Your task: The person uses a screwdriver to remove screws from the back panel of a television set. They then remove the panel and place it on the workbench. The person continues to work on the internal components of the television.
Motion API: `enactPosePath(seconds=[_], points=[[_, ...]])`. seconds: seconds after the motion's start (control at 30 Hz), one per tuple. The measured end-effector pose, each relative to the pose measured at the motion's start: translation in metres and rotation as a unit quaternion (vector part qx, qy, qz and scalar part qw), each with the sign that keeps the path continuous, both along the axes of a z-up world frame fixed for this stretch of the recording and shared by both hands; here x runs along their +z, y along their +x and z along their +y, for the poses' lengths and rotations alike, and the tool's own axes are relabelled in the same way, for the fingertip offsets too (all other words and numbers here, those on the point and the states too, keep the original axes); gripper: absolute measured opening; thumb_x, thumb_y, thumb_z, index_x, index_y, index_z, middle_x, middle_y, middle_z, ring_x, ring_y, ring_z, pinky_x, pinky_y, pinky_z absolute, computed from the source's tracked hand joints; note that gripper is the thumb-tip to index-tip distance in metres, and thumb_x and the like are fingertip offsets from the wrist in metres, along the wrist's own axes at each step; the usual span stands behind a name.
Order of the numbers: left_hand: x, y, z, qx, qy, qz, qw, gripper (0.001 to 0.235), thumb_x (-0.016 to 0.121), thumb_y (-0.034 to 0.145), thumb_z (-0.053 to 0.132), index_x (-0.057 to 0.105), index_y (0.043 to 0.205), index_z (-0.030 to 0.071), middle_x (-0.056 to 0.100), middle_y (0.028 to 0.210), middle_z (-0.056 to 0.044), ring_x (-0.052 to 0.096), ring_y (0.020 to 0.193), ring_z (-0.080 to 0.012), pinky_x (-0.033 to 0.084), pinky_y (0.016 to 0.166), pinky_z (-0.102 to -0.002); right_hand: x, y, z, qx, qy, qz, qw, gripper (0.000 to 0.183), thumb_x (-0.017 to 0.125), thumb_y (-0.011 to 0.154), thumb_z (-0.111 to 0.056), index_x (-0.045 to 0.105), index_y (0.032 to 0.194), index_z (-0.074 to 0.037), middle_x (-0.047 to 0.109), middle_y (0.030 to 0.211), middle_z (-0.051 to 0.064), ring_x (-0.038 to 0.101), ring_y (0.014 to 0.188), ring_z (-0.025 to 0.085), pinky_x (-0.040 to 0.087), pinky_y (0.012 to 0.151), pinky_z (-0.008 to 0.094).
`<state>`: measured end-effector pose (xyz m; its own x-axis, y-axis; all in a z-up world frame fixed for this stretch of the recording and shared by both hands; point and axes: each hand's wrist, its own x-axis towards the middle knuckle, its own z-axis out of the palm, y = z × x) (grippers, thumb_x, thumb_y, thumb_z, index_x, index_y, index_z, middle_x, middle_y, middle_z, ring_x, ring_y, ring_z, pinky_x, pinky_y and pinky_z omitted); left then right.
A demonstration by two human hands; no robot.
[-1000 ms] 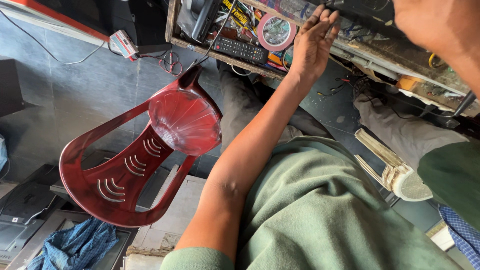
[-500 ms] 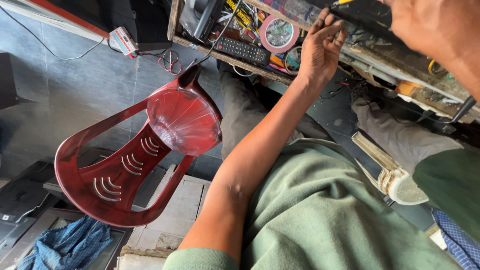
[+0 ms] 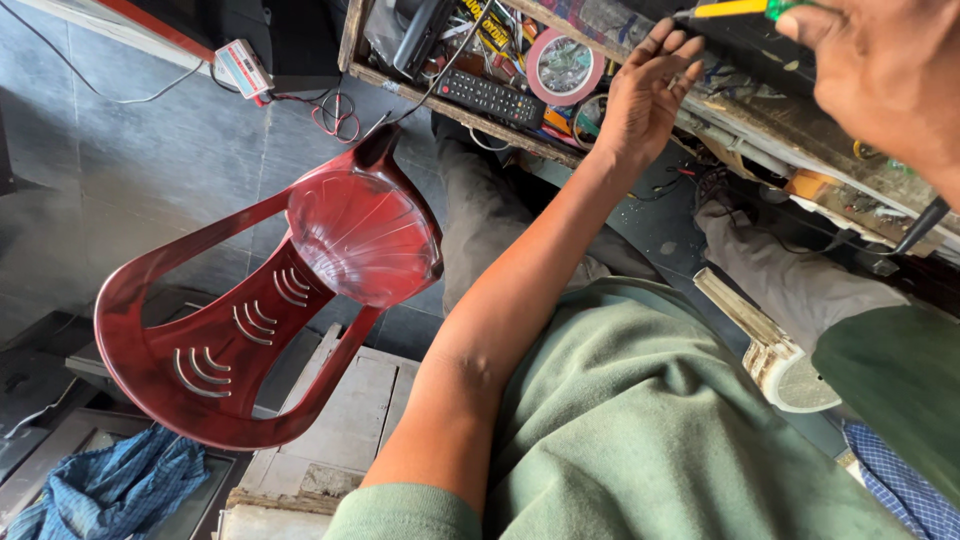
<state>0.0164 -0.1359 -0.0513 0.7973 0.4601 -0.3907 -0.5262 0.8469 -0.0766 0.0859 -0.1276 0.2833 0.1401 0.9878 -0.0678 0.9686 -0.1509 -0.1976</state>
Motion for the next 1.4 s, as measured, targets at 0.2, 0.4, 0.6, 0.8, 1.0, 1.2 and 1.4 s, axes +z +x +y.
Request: enactPosePath(seconds=[0.2,0.4,0.6,0.8,1.0,1.2,1.4], points=[[0.004,-0.001,0.017,-0.004,-0.006,0.025,1.000,0.035,0.059,0.111,0.014,0.054,0.139,-0.006,0.063,0.129,-0.020,0.063,0.124,-0.0313,0.054,0.108,-0.046,0.009,-0.006,0.014,-0.005,0.000,-0.006,1.000,0.007,0.075,0.104,0.007,0.074,0.111,0.007,0.069,0.093,0.015,0.066,0.078,0.021,0.053,0.073,0.031],[-0.007,0.010,0.016,-0.023,0.017,0.098,0.995,0.030,0.069,0.106,0.018,0.064,0.122,-0.007,0.071,0.116,-0.020,0.070,0.110,-0.0302,0.058,0.100,-0.043,0.022,-0.022,0.006,-0.036,-0.012,-0.013,0.999,0.013,0.080,0.098,0.010,0.075,0.110,0.006,0.068,0.098,0.016,0.067,0.086,0.025,0.053,0.074,0.031],[-0.023,0.014,0.035,-0.017,-0.034,0.116,0.992,0.026,0.072,0.098,0.016,0.067,0.111,-0.007,0.073,0.108,-0.017,0.074,0.096,-0.0273,0.060,0.090,-0.039,0.021,-0.022,0.009,-0.050,-0.005,0.039,0.998,0.016,0.079,0.100,0.010,0.074,0.115,0.007,0.067,0.104,0.017,0.068,0.089,0.026,0.053,0.076,0.030],[0.007,-0.039,0.087,0.070,0.036,0.265,0.961,0.017,0.066,0.095,0.014,0.062,0.106,0.001,0.069,0.092,-0.011,0.068,0.076,-0.0218,0.058,0.070,-0.035,0.015,-0.011,0.028,-0.005,0.017,0.058,0.998,0.015,0.078,0.102,0.007,0.073,0.116,0.005,0.066,0.103,0.016,0.067,0.090,0.026,0.052,0.077,0.030],[0.059,-0.119,0.177,0.002,0.492,0.527,0.693,0.039,0.064,0.092,0.008,0.066,0.129,-0.002,0.072,0.102,-0.015,0.070,0.087,-0.0206,0.058,0.078,-0.034,0.008,-0.006,0.068,0.088,0.030,-0.010,0.996,0.014,0.077,0.103,0.004,0.072,0.115,0.004,0.066,0.101,0.015,0.067,0.089,0.026,0.052,0.077,0.031],[0.094,-0.121,0.189,-0.180,0.646,0.353,0.653,0.033,0.067,0.079,0.011,0.076,0.108,0.001,0.078,0.095,-0.015,0.077,0.082,-0.0226,0.061,0.078,-0.035,-0.007,-0.012,0.130,0.189,0.032,-0.081,0.978,0.013,0.075,0.103,0.001,0.070,0.115,0.002,0.066,0.099,0.013,0.066,0.087,0.025,0.051,0.076,0.031],[0.090,-0.111,0.174,-0.207,0.615,0.387,0.655,0.029,0.069,0.081,0.014,0.077,0.104,-0.002,0.078,0.087,-0.018,0.075,0.079,-0.0252,0.057,0.079,-0.037,-0.015,-0.014,0.155,0.228,0.021,-0.121,0.966,0.012,0.074,0.104,-0.001,0.069,0.115,0.001,0.065,0.097,0.012,0.066,0.086,0.025,0.051,0.076,0.032]])
